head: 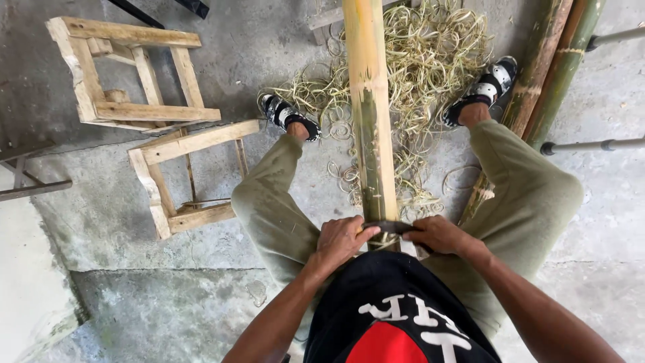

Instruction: Scraping or shaving the outer layer of a bamboo stalk using a hand tool.

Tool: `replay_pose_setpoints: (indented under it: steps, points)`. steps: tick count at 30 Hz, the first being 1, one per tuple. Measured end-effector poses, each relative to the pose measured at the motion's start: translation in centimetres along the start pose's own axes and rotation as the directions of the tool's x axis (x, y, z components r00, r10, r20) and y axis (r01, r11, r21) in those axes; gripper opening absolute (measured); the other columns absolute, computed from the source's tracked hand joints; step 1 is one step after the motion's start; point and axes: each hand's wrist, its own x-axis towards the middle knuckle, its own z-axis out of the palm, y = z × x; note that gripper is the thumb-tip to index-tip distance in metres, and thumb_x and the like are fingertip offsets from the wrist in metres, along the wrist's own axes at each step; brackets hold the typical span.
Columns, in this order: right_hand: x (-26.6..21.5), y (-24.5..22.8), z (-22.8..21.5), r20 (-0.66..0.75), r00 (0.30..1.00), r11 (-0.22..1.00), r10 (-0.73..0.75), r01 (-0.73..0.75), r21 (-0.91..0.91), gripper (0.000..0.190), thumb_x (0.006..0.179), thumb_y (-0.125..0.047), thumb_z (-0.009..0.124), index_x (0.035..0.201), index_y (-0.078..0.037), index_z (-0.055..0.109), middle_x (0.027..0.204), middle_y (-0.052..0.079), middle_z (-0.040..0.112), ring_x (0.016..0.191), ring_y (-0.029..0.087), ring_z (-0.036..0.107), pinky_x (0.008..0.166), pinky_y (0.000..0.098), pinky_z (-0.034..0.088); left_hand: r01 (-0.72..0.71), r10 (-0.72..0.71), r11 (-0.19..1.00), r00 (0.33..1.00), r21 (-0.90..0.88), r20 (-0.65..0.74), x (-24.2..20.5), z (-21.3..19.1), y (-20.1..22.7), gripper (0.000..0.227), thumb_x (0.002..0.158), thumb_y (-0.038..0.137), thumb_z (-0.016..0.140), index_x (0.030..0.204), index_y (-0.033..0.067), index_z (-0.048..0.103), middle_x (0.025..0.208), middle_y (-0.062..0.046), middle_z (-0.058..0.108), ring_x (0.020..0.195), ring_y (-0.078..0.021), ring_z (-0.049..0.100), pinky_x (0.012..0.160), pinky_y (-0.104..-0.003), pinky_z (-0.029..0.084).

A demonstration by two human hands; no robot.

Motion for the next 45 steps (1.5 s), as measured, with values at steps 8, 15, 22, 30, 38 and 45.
replay_pose_setpoints:
  steps: [8,15,22,30,38,45]
  points:
    - [17.7,-0.9,-12.1,-0.237,0.954,0.98,0.184,-0.195,-0.025,0.047,0.098,-0.052,0.056,0.092,-0.006,0.066,0.056,0.002,0.059,0.037,0.011,0.042,0.03,0.0324,0.033,0.088,-0.082,0.996,0.986,0.035,-0.143,17.1,-5.9,-5.0,0.053,0.102,0.063,0.047,0.075,0.0174,0.052,0.057,0.009,0.036,0.044,-0.0081,0.029,0.037,-0.03,0.028]
    - [30.5,-0.7,-20.0,-0.476,0.876,0.986,0.08,-0.139,-0.09,0.051,0.103,-0.055,0.058,0.102,-0.004,0.062,0.075,0.007,0.067,0.049,0.01,0.05,0.038,0.029,0.043,0.057,-0.009,0.991,0.935,0.125,-0.354,31.6,-10.4,-9.2,0.054,0.1,0.067,0.045,0.081,0.0192,0.058,0.055,0.011,0.042,0.044,-0.006,0.033,0.038,-0.028,0.03]
    - [26.8,-1.2,-16.4,-0.552,0.83,0.99,0.078,-0.128,-0.053,0.049,0.102,-0.054,0.06,0.099,-0.005,0.061,0.077,0.007,0.068,0.05,0.013,0.051,0.04,0.0297,0.042,0.125,-0.041,0.965,0.94,0.229,-0.338,26.8,-9.9,-6.1,0.055,0.1,0.067,0.048,0.084,0.0162,0.063,0.057,0.003,0.052,0.046,-0.0131,0.044,0.044,-0.033,0.038]
    - [20.0,-4.1,-12.3,-0.542,0.833,0.992,0.11,-0.126,0.009,0.048,0.099,-0.052,0.062,0.09,-0.006,0.053,0.067,0.007,0.063,0.049,0.013,0.051,0.041,0.0322,0.041,0.052,0.011,0.983,0.943,0.179,-0.332,19.8,-7.1,-4.5,0.05,0.102,0.059,0.054,0.083,0.013,0.061,0.06,0.001,0.053,0.049,-0.0132,0.045,0.047,-0.034,0.039]
    - [6.7,-5.9,-2.9,-0.492,0.837,0.964,0.239,-0.264,0.018,0.046,0.104,-0.046,0.054,0.087,-0.003,0.053,0.063,0.007,0.06,0.043,0.015,0.045,0.035,0.0366,0.038,0.005,0.041,0.981,0.972,0.194,-0.23,5.9,-0.8,-1.9,0.046,0.105,0.051,0.057,0.075,0.0156,0.053,0.059,0.002,0.047,0.045,-0.0142,0.036,0.039,-0.032,0.034]
    - [3.0,-3.5,-2.6,0.006,0.972,0.972,0.235,-0.235,0.03,0.04,0.096,-0.044,0.06,0.083,-0.007,0.068,0.051,0.006,0.059,0.035,0.013,0.039,0.033,0.0364,0.034,-0.031,0.031,1.0,0.999,0.0,-0.017,2.7,-1.3,-2.0,0.047,0.1,0.053,0.058,0.073,0.0145,0.055,0.058,0.003,0.046,0.048,-0.0129,0.042,0.047,-0.034,0.039]
